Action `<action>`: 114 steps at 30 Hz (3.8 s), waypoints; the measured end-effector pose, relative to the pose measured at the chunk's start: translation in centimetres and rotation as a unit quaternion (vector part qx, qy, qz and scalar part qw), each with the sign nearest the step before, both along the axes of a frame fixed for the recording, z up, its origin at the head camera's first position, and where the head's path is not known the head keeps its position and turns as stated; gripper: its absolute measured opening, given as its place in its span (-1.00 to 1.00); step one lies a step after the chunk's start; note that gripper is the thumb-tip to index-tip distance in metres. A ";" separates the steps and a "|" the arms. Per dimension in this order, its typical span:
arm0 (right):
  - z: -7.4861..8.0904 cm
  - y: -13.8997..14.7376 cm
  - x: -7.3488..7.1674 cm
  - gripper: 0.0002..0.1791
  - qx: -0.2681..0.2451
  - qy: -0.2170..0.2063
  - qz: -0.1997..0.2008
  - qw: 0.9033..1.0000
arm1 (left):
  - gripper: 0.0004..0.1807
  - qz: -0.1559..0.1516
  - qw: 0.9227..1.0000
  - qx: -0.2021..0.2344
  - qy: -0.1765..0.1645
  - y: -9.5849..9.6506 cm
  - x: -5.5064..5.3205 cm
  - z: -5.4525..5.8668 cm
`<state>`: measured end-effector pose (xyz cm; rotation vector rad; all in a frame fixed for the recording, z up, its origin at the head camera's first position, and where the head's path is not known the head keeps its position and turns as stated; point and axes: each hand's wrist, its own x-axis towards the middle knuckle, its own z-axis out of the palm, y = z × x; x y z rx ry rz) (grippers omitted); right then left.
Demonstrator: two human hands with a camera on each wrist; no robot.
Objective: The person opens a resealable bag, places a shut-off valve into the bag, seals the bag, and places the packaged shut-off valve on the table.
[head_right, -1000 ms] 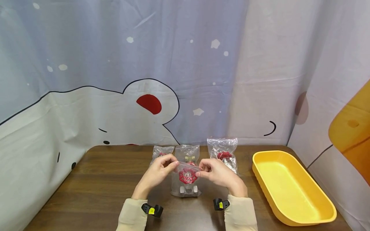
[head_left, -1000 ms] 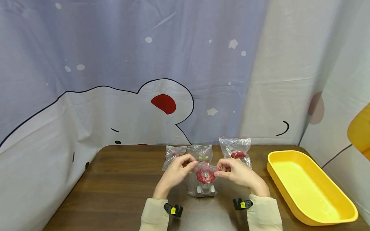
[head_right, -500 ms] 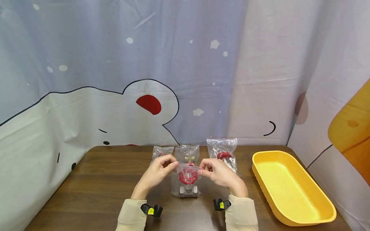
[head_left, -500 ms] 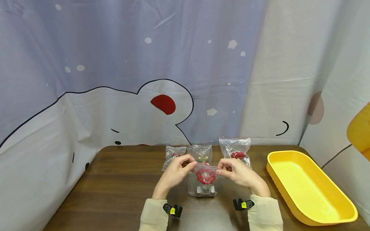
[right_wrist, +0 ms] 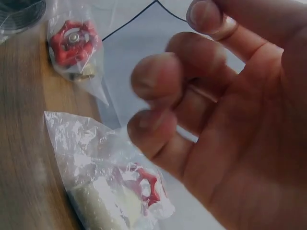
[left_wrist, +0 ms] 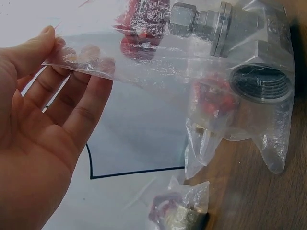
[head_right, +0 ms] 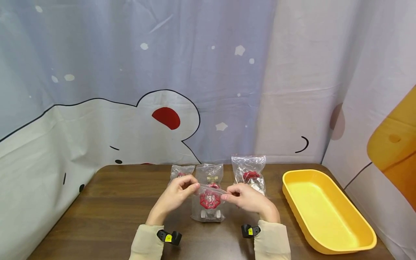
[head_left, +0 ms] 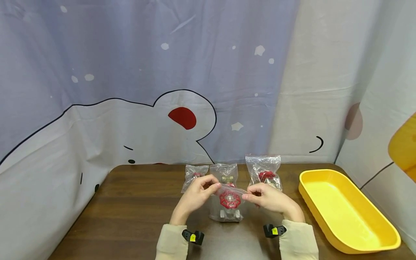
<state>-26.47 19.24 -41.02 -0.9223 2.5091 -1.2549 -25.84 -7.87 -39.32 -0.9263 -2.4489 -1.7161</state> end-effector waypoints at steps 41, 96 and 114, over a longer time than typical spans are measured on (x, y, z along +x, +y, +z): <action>-1.6 -1.9 -0.5 -0.70 -0.156 -0.107 -0.097 0.977 | -0.67 -0.040 0.988 -0.059 -0.140 2.0 -2.7 -7.9; -3.1 -26.9 -7.9 -0.63 -0.249 -0.242 -0.212 0.913 | -0.33 0.235 0.936 0.063 -0.256 -16.1 -9.6 -6.7; -5.4 -28.1 -7.9 -0.56 -0.276 -0.279 -0.199 0.898 | -0.48 0.253 0.930 -0.066 -0.257 -17.4 -10.5 -8.7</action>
